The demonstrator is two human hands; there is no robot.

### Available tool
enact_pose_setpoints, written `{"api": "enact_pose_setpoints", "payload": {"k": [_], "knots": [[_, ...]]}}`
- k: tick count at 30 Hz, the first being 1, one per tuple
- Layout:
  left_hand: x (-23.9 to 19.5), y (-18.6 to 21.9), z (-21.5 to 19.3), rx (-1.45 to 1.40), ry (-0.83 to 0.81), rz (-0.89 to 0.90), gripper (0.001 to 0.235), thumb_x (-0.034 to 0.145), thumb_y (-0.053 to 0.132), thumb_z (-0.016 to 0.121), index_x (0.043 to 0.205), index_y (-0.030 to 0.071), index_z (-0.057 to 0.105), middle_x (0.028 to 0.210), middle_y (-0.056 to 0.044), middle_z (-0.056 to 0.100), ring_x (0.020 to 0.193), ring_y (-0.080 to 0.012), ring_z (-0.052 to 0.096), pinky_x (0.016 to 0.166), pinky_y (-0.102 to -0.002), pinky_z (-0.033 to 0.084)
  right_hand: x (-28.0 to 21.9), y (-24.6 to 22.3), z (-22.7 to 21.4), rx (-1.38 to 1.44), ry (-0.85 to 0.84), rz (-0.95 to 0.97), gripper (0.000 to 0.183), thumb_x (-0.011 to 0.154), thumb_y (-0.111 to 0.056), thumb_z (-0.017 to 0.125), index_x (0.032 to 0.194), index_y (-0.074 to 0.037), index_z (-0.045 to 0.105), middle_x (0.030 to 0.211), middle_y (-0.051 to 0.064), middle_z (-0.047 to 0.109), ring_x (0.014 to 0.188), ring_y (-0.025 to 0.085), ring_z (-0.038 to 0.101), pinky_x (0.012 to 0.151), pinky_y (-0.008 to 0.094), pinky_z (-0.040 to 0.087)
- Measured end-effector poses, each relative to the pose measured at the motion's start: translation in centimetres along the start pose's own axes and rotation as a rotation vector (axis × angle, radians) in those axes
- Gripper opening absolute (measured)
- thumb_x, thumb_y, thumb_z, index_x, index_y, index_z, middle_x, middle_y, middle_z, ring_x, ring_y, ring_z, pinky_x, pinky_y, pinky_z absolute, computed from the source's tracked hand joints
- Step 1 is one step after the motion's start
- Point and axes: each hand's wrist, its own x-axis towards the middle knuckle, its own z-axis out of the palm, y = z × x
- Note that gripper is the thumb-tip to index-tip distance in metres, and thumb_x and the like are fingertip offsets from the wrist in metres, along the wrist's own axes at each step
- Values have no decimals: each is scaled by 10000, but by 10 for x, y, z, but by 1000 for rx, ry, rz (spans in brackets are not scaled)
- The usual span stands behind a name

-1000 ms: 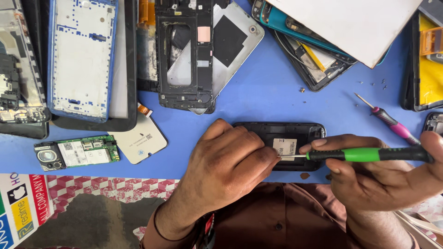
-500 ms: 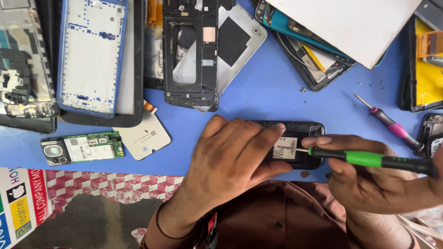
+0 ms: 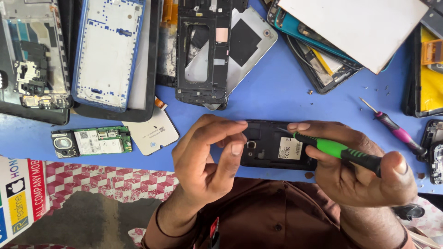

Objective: The person disassembles a black mobile phone by removing screws from the back cover using a screwdriver. They then reassemble the phone by inserting and tightening screws into the back cover.

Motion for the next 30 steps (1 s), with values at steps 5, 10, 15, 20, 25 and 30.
{"api": "enact_pose_setpoints", "payload": {"k": [5,10,15,20,25,30], "knots": [[-1,0,-2,-82,2,-23,164,1057,23,646,1204,-50,651,979,-126,691,779,-119,701,650,-198,557,-1,4,-10,204,-88,131,445,1141,-273,284,1224,57,571,1171,318,639,1106,462,697,977,521,618],[-1,-1,-4,-129,-13,-24,166,1052,30,649,1187,-67,655,998,-144,690,772,-129,703,642,-202,575,2,3,-13,341,-119,177,582,1164,-342,235,1160,97,618,1175,329,628,1135,474,667,1008,514,573],[0,-5,-2,-145,8,12,167,1054,63,655,1159,-66,656,991,-158,706,757,-133,720,633,-201,588,1,0,3,212,-5,112,391,1146,-238,376,1150,71,616,1163,286,645,1069,431,707,932,473,622],[-1,-5,-3,-153,-8,17,167,1073,72,649,1167,-67,653,998,-158,707,765,-136,717,647,-210,593,2,1,7,-48,2,15,162,1071,-71,524,1131,69,577,1103,271,652,958,410,735,869,513,671],[0,-4,-4,-141,-16,21,162,1069,65,647,1163,-67,651,999,-156,709,761,-138,713,649,-216,590,1,4,2,-120,-27,-53,169,1080,-48,507,1182,79,553,1110,299,639,993,424,734,841,535,672],[2,-5,-5,-110,-25,51,151,1063,61,655,1155,-58,650,1003,-151,718,765,-145,713,650,-222,588,1,8,4,-144,-12,-98,245,1055,8,483,1296,48,466,1074,317,633,937,443,739,822,589,677]]}}
